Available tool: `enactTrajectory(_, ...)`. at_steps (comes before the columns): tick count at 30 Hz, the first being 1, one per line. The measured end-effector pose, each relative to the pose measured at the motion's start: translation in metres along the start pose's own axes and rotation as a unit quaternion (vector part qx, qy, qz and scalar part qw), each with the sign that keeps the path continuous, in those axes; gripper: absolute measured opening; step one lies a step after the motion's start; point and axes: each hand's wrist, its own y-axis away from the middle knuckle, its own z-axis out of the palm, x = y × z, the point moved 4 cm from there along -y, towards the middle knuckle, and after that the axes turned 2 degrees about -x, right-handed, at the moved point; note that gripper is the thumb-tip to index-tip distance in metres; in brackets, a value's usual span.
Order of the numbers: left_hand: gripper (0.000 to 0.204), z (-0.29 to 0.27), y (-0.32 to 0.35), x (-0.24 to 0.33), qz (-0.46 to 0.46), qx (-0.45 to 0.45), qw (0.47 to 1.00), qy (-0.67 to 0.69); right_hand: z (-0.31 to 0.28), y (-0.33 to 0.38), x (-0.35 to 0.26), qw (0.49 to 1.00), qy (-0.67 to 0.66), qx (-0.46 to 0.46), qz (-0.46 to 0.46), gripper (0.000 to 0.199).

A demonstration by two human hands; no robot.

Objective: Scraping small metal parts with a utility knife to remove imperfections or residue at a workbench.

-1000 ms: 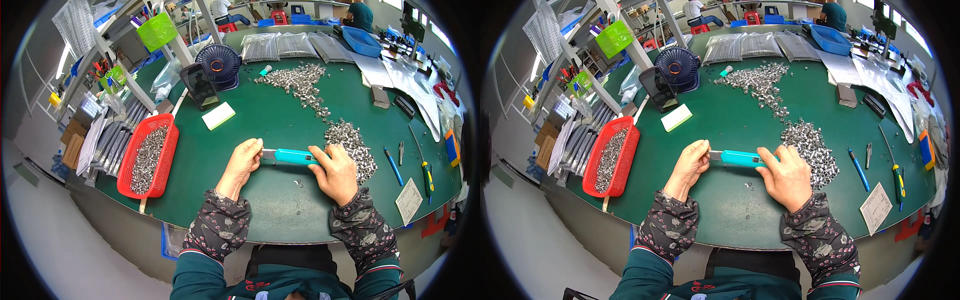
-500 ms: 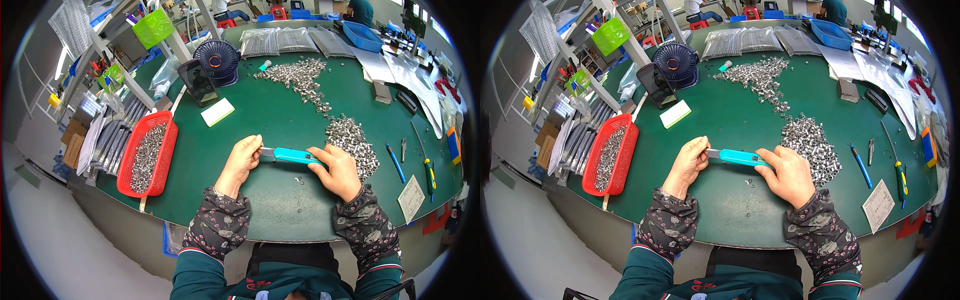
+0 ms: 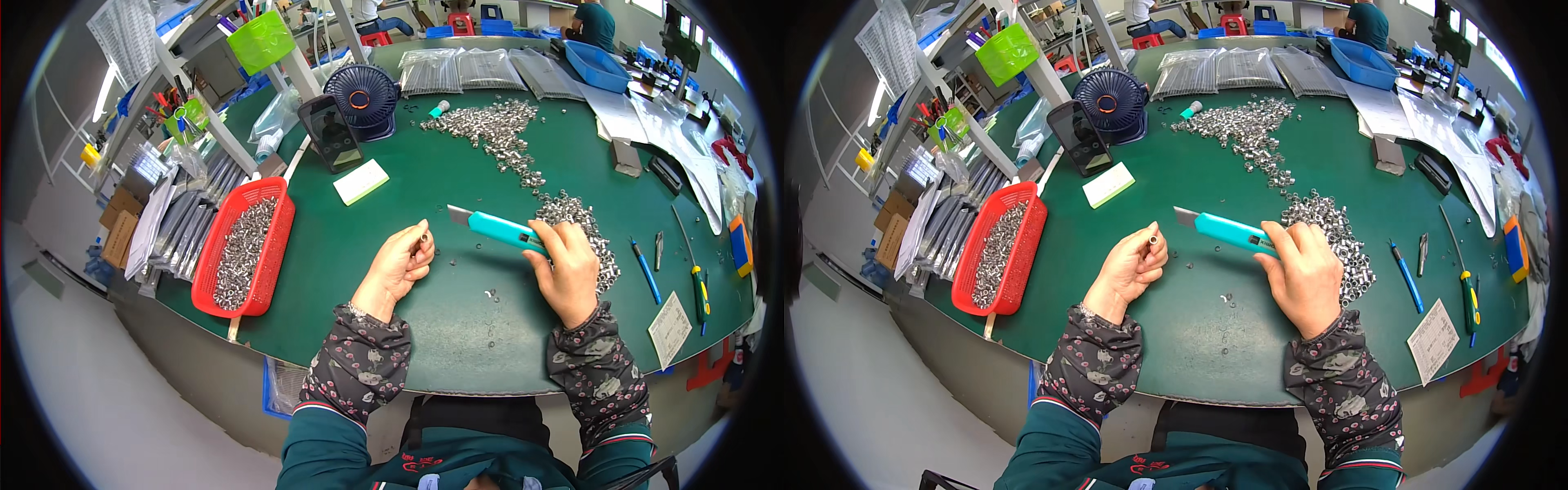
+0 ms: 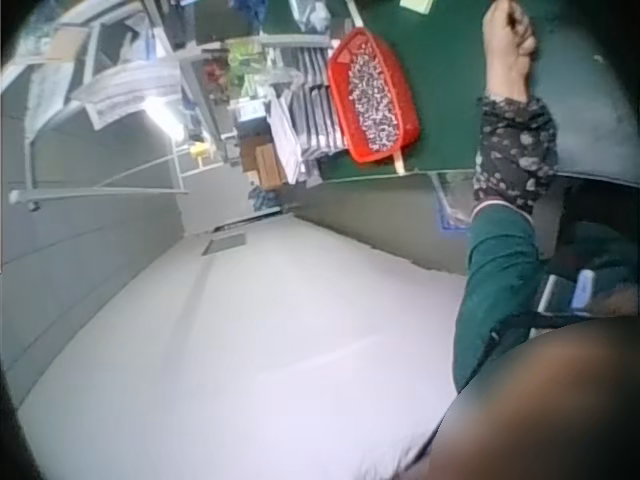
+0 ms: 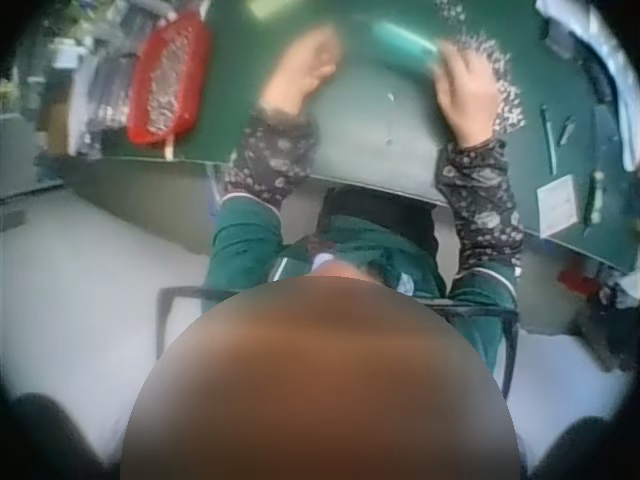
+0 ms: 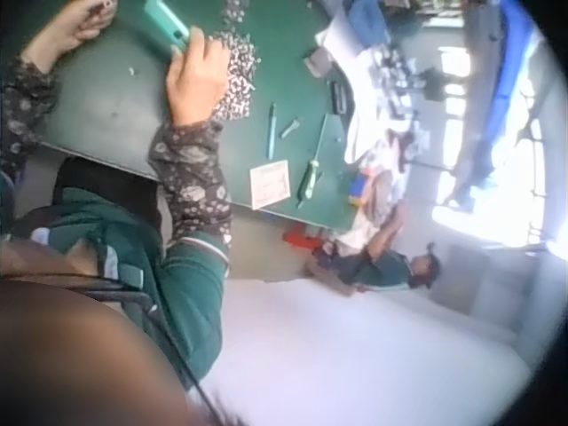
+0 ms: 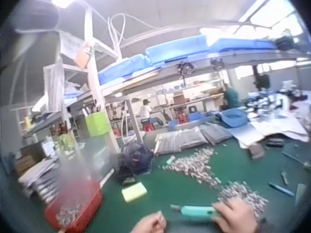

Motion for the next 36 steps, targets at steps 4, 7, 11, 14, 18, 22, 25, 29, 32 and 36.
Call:
enactTrajectory(4, 0.028, 0.004, 0.0, 0.005, 0.026, 0.03, 0.999, -0.006, 0.001, 0.0, 0.002, 1.0, 0.016, 0.021, -0.007, 0.037)
enactTrajectory(7, 0.024, 0.002, -0.002, 0.006, 0.046, 0.02, 0.999, -0.007, 0.011, 0.002, 0.009, 0.996, 0.078, -0.051, 0.01, 0.037)
enactTrajectory(11, 0.017, 0.0, -0.002, 0.007, 0.077, 0.014, 0.996, -0.033, 0.007, 0.0, 0.008, 0.999, 0.033, -0.023, 0.028, 0.035)
enactTrajectory(14, 0.015, 0.0, -0.002, 0.008, 0.094, 0.015, 0.995, -0.036, 0.002, 0.0, 0.007, 0.999, 0.019, -0.017, 0.036, 0.034)
enactTrajectory(18, 0.014, -0.001, -0.003, 0.008, 0.09, 0.0, 0.996, -0.016, 0.002, 0.002, 0.004, 0.999, -0.025, -0.026, 0.038, 0.033)
enactTrajectory(22, 0.014, 0.0, -0.003, 0.008, 0.098, 0.007, 0.995, -0.004, 0.004, 0.004, 0.004, 0.996, -0.073, -0.041, 0.041, 0.031)
enactTrajectory(25, 0.014, -0.001, -0.003, 0.006, 0.101, -0.001, 0.995, -0.015, 0.006, 0.004, 0.003, 0.992, -0.107, -0.053, 0.044, 0.028)
enactTrajectory(29, 0.013, 0.002, -0.003, 0.007, 0.114, -0.022, 0.993, -0.015, 0.01, 0.006, 0.005, 0.983, -0.14, -0.093, 0.075, 0.025)
enactTrajectory(32, 0.013, 0.003, -0.003, 0.008, 0.119, -0.02, 0.993, -0.016, 0.013, 0.007, 0.007, 0.977, -0.151, -0.119, 0.093, 0.024)
enactTrajectory(36, 0.012, 0.004, -0.003, 0.009, 0.125, -0.02, 0.992, -0.021, 0.014, 0.007, 0.008, 0.973, -0.167, -0.131, 0.095, 0.025)
